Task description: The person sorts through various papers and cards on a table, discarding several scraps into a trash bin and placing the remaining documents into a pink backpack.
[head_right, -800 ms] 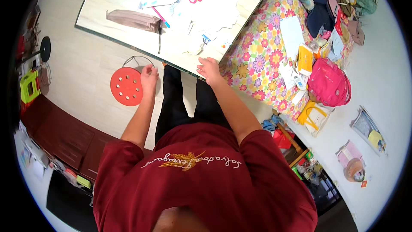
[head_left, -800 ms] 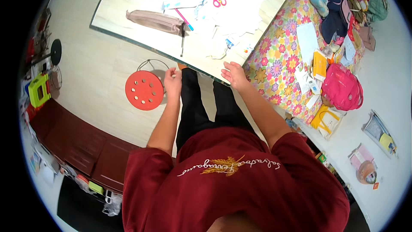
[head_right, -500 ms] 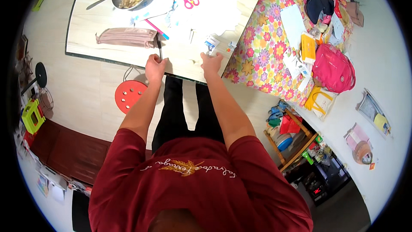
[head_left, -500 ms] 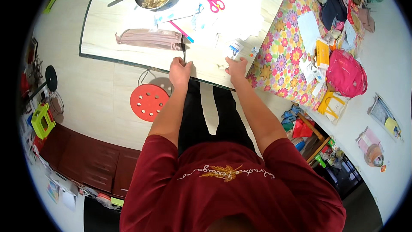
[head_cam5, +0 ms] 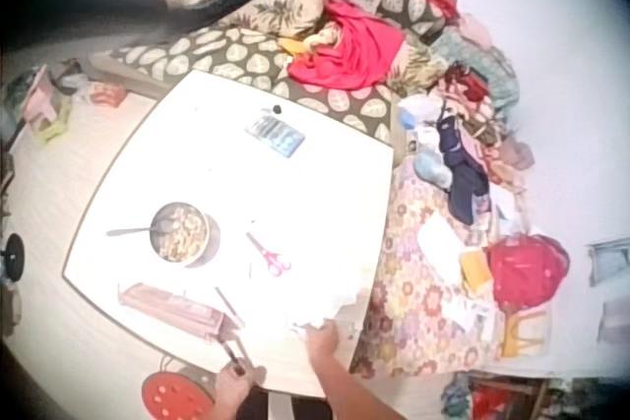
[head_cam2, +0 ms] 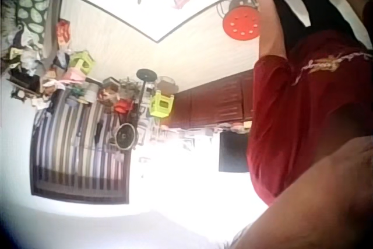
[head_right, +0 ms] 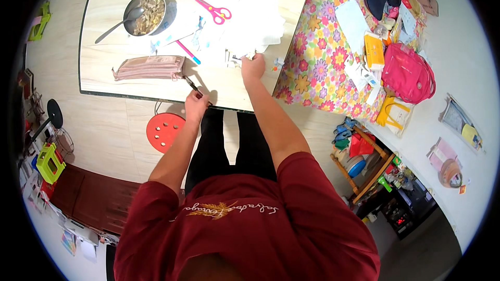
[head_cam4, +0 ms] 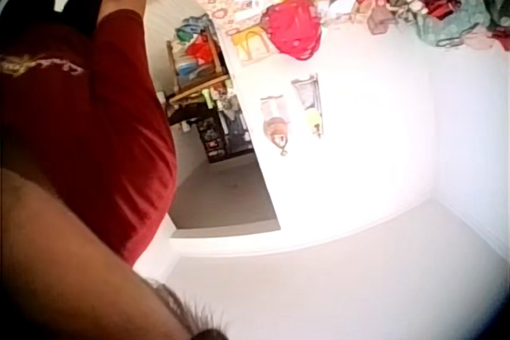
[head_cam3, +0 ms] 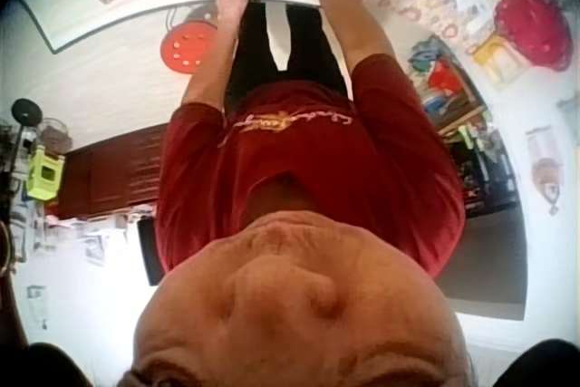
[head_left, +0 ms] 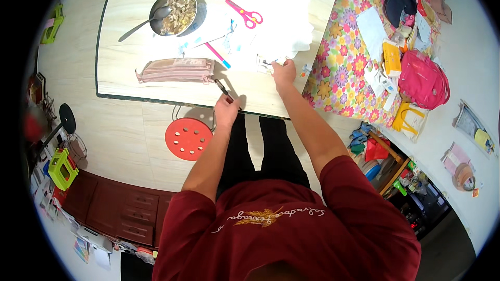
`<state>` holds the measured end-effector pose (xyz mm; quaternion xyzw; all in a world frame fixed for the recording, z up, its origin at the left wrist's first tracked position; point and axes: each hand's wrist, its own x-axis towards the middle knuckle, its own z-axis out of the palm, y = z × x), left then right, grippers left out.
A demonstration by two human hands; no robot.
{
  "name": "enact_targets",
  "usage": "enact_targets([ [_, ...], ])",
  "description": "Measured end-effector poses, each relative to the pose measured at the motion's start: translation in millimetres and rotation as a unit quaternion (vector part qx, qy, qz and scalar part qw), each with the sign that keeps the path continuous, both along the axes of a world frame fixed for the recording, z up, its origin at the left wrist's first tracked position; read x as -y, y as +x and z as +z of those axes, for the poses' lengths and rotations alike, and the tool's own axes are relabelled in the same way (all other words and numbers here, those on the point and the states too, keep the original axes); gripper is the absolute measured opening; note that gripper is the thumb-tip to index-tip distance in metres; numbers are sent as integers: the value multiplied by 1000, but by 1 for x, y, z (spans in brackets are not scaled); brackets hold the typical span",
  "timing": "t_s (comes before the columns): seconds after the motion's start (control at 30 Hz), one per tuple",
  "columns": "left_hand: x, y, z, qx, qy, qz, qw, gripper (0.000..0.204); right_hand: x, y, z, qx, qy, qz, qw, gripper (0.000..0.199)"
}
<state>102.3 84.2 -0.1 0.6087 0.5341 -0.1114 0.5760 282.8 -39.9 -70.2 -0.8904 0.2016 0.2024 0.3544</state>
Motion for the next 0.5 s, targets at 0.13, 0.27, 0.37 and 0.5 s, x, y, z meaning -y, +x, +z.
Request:
enact_targets([
  [0.13, 11, 17, 14, 60, -154, 119, 979, 5, -15, 6, 12, -2, 56, 10, 998, 37],
  [0.27, 8, 39, 14, 92, -244, 211, 942, 7, -15, 4, 44, -14, 112, 40, 993, 38],
  [0.37, 18, 44, 1, 130, -239, 291, 917, 12, 0, 21, 78, 91, 57, 112, 988, 39],
  [0.5, 36, 67, 20, 113, -277, 362, 883, 12, 34, 85, 71, 146, -8, 140, 979, 38],
])
